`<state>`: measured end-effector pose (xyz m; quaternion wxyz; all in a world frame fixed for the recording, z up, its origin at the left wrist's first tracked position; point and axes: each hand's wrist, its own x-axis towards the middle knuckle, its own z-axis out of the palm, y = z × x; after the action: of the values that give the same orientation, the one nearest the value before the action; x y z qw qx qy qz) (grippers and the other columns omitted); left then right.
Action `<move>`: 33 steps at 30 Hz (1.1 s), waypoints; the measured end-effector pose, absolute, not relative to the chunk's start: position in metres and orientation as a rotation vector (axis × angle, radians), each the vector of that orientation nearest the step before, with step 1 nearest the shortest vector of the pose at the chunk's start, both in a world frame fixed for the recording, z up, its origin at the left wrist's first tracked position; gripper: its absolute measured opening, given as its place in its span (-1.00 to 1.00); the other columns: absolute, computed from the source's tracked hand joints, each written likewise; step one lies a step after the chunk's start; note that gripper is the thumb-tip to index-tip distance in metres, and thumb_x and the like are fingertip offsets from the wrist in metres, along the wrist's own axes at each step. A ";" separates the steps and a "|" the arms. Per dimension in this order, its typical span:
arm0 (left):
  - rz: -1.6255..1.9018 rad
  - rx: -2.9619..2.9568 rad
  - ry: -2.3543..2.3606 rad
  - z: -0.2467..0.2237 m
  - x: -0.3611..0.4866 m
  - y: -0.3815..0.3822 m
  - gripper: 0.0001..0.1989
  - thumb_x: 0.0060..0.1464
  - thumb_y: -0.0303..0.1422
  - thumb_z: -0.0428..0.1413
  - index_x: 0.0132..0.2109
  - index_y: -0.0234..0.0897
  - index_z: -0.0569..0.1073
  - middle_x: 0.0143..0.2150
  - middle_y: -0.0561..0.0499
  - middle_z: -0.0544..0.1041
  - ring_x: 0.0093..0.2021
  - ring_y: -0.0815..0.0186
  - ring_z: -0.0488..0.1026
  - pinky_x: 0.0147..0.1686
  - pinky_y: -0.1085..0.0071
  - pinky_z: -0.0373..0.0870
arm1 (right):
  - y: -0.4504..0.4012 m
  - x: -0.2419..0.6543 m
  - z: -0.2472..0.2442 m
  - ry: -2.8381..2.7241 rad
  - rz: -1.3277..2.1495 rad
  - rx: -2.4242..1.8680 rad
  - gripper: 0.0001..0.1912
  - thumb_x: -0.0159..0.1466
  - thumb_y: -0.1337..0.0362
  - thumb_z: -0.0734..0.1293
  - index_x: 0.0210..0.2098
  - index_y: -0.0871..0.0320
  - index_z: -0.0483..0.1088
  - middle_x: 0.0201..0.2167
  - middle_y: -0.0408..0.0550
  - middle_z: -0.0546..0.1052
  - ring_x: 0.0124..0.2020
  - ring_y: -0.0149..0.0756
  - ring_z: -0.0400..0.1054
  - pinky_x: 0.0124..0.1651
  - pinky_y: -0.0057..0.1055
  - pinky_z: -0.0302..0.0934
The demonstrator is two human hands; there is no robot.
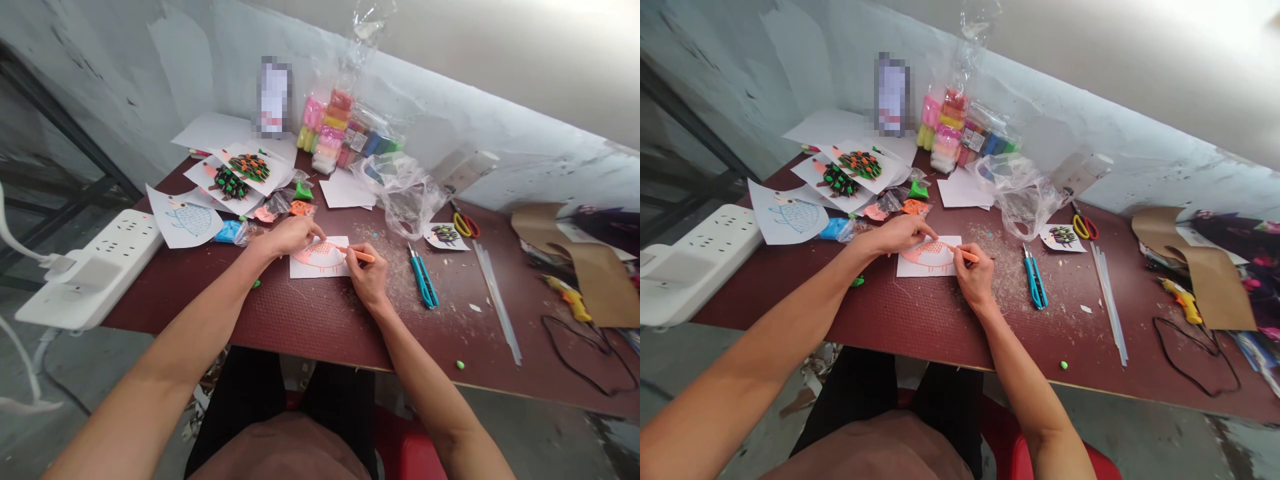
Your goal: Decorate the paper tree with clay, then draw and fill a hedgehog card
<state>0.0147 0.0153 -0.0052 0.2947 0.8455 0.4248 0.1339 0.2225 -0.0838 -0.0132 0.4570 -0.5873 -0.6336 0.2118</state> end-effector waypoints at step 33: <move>0.314 2.341 1.113 -0.006 0.015 0.015 -0.52 0.11 -0.56 -0.01 0.05 -0.23 0.67 -0.08 -0.12 0.68 -0.17 0.25 0.52 -0.15 0.37 0.34 | -0.084 0.224 -0.015 -1.554 0.479 -1.450 -0.75 0.29 0.16 0.30 -0.42 0.15 0.47 -0.52 -0.12 0.50 -0.53 -0.39 0.26 -0.44 -0.44 0.12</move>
<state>0.0151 0.0145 -0.0055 0.2623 0.8652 0.4113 0.1159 0.2245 -0.0837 -0.0145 0.4629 -0.5900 -0.6321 0.1950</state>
